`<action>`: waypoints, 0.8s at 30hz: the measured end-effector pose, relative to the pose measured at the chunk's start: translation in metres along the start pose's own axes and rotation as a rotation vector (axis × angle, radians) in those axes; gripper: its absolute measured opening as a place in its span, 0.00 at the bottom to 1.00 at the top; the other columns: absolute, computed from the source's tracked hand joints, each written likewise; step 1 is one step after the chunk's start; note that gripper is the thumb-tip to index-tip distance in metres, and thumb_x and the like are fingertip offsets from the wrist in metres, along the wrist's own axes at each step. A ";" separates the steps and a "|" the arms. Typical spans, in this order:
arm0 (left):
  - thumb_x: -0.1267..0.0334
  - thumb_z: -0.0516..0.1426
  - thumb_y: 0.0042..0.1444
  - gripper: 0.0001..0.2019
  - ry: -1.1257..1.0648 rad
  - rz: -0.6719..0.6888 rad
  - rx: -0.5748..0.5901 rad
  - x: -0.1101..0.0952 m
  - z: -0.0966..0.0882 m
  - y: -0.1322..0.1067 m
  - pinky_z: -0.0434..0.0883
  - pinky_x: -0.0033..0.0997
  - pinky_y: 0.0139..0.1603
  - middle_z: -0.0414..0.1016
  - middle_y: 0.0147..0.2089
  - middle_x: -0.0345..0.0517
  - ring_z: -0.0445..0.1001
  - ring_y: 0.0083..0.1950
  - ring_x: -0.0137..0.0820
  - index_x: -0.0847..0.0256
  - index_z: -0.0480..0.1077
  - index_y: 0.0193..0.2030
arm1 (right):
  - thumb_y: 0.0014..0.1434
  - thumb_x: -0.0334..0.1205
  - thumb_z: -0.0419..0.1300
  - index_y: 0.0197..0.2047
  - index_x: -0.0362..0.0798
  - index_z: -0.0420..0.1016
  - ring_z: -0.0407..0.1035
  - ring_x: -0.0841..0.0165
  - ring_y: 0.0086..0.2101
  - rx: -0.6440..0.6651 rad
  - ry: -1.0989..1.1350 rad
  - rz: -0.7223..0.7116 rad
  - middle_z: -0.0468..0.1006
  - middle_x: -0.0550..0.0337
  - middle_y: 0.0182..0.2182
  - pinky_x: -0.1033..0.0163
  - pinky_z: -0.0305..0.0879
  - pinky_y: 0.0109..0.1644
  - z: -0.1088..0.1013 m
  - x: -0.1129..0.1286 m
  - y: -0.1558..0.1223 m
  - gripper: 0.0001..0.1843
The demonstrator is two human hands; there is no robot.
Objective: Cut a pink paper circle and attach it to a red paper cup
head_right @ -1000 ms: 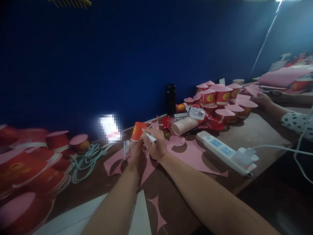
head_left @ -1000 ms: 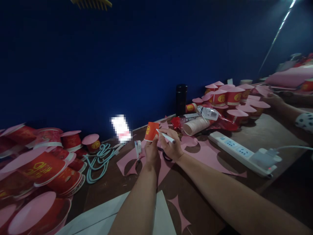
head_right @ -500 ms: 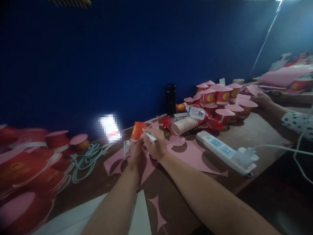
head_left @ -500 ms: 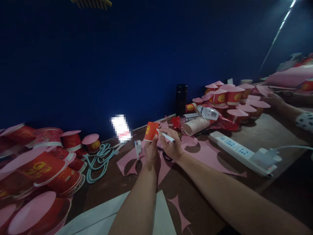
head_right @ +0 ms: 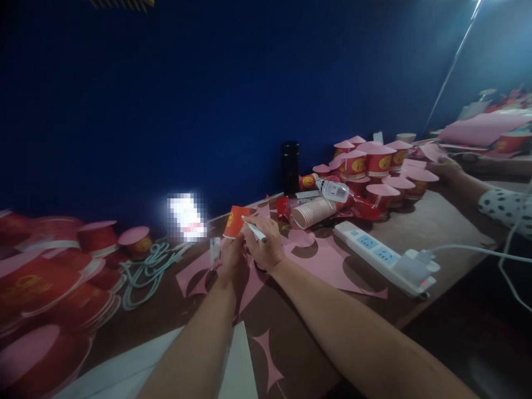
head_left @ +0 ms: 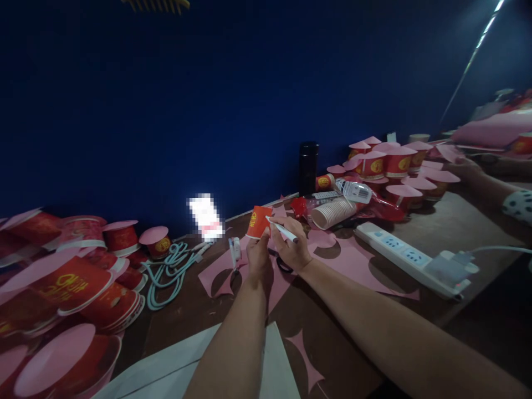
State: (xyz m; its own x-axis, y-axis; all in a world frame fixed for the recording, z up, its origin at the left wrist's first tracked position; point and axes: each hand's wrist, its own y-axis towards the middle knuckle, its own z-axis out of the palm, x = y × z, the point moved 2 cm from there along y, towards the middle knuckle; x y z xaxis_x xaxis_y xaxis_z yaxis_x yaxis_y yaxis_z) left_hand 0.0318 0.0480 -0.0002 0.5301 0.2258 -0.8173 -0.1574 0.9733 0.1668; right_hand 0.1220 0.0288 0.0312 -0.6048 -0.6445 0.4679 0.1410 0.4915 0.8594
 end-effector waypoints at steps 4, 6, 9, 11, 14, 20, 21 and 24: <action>0.61 0.62 0.51 0.16 -0.001 0.045 0.080 0.003 -0.002 0.001 0.66 0.37 0.54 0.79 0.41 0.47 0.75 0.50 0.37 0.61 0.75 0.47 | 0.63 0.40 0.55 0.45 0.51 0.75 0.73 0.64 0.41 -0.001 0.000 0.015 0.79 0.55 0.39 0.55 0.65 0.50 0.000 0.000 0.000 0.10; 0.61 0.62 0.50 0.16 0.007 0.042 0.068 0.004 -0.002 0.001 0.66 0.37 0.53 0.79 0.40 0.47 0.75 0.50 0.37 0.61 0.75 0.47 | 0.63 0.40 0.55 0.45 0.51 0.75 0.73 0.64 0.41 0.002 0.002 0.016 0.79 0.55 0.38 0.55 0.65 0.50 0.000 0.000 0.001 0.10; 0.61 0.62 0.50 0.16 0.003 0.045 0.063 0.004 -0.002 0.001 0.66 0.36 0.53 0.79 0.40 0.46 0.75 0.50 0.37 0.60 0.75 0.47 | 0.64 0.40 0.55 0.45 0.51 0.75 0.73 0.63 0.40 0.007 0.001 0.009 0.79 0.55 0.37 0.55 0.65 0.49 0.000 0.000 0.001 0.10; 0.61 0.62 0.51 0.15 -0.012 0.058 0.072 0.003 -0.001 0.001 0.66 0.36 0.53 0.79 0.41 0.46 0.75 0.50 0.36 0.59 0.75 0.47 | 0.64 0.40 0.54 0.45 0.50 0.75 0.72 0.63 0.40 0.007 -0.004 0.010 0.79 0.55 0.36 0.55 0.65 0.50 -0.001 0.000 0.001 0.10; 0.63 0.62 0.50 0.15 -0.024 0.071 0.074 0.002 0.000 0.001 0.66 0.36 0.53 0.79 0.42 0.46 0.75 0.49 0.36 0.60 0.75 0.46 | 0.64 0.40 0.54 0.44 0.50 0.75 0.72 0.64 0.39 0.014 -0.005 0.014 0.79 0.56 0.35 0.55 0.65 0.49 -0.001 0.000 0.001 0.10; 0.63 0.62 0.50 0.16 -0.027 0.049 0.069 0.004 -0.002 0.002 0.65 0.37 0.54 0.79 0.41 0.47 0.74 0.50 0.36 0.61 0.75 0.47 | 0.63 0.40 0.55 0.43 0.50 0.75 0.72 0.64 0.40 0.005 -0.006 0.008 0.79 0.55 0.37 0.56 0.65 0.49 0.000 -0.001 0.000 0.09; 0.62 0.62 0.50 0.15 -0.030 0.047 0.067 0.005 -0.002 0.002 0.65 0.37 0.54 0.79 0.40 0.47 0.74 0.51 0.36 0.61 0.75 0.46 | 0.63 0.40 0.56 0.43 0.50 0.75 0.72 0.64 0.40 0.004 -0.004 0.008 0.79 0.55 0.36 0.56 0.65 0.49 0.000 -0.001 0.000 0.09; 0.62 0.62 0.51 0.14 -0.021 0.040 0.075 0.005 -0.002 0.002 0.65 0.37 0.54 0.79 0.39 0.47 0.74 0.50 0.37 0.62 0.75 0.45 | 0.62 0.40 0.56 0.43 0.50 0.75 0.72 0.64 0.40 0.009 -0.001 0.011 0.79 0.56 0.36 0.56 0.65 0.49 0.000 -0.001 -0.001 0.09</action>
State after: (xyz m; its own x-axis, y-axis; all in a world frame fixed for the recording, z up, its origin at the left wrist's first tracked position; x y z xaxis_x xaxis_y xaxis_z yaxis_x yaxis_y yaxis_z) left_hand 0.0322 0.0506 -0.0053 0.5421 0.2647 -0.7975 -0.1165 0.9636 0.2406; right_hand 0.1227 0.0292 0.0303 -0.6044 -0.6382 0.4769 0.1402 0.5040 0.8522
